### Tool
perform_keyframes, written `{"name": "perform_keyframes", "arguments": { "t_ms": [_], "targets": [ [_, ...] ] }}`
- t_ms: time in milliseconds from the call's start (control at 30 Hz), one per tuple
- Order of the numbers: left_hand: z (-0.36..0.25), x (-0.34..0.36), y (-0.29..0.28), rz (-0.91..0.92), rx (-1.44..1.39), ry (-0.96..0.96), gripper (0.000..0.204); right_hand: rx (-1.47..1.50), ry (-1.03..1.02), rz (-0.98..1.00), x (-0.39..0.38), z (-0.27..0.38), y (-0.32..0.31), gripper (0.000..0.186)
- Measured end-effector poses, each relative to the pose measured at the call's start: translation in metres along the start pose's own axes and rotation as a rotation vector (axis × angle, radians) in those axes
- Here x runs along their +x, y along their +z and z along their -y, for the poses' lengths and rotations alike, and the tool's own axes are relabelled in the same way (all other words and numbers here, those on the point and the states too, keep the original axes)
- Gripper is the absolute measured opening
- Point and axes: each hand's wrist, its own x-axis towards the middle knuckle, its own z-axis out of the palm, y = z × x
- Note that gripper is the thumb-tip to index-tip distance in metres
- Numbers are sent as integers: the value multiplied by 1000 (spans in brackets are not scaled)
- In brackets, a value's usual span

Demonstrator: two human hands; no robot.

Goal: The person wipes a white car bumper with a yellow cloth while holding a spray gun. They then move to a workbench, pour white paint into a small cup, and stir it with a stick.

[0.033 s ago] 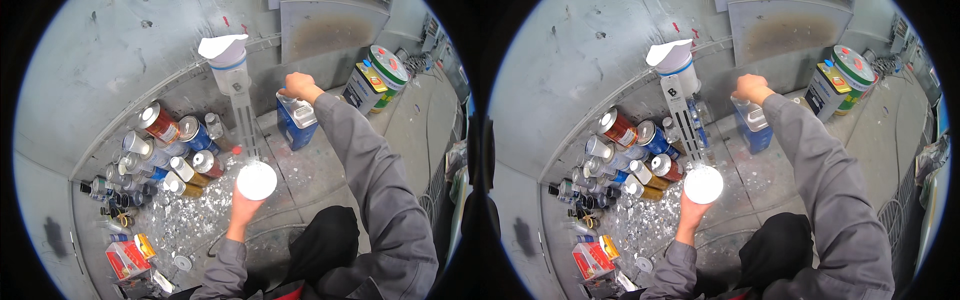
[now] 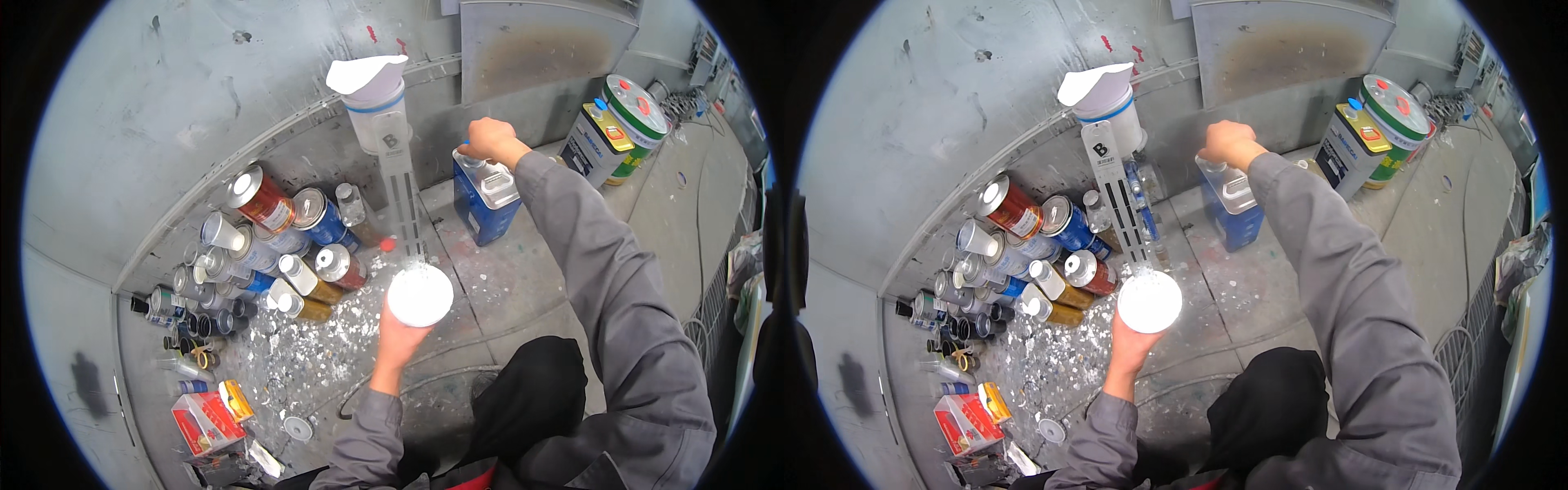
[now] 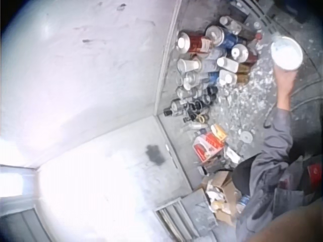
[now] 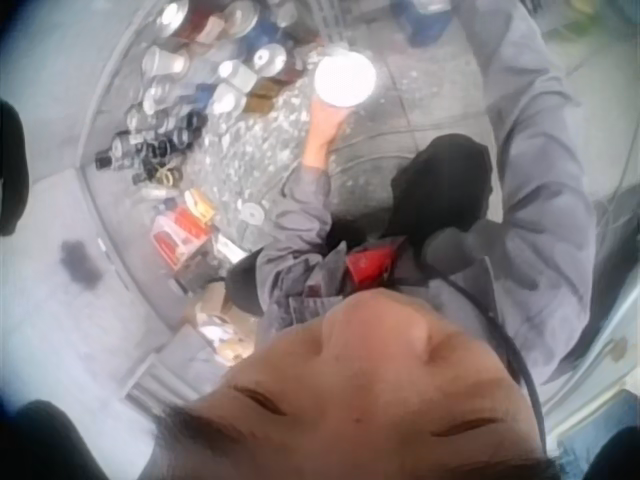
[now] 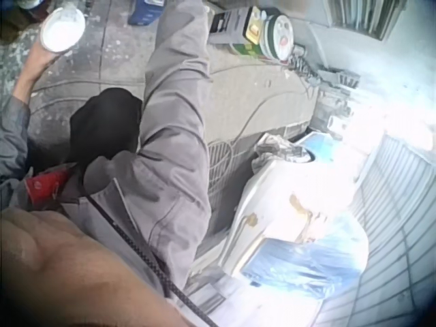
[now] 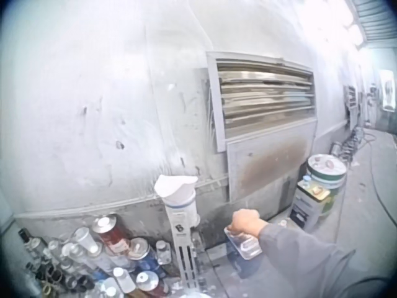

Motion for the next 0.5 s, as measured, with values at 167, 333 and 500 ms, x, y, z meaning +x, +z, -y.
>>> {"name": "perform_keyframes", "arguments": {
  "t_ms": [167,333,500],
  "targets": [
    [-2,-3,-3,37,-56,20,85,0,-81,-9,2,-13,6,41],
    [4,-2,-1,45,-54,19,88,-20,-494,-149,17,-48,22,44],
    [1,-3,0,46,-41,32,89,-81,-437,-178,5,-37,23,41]
  ]
}}
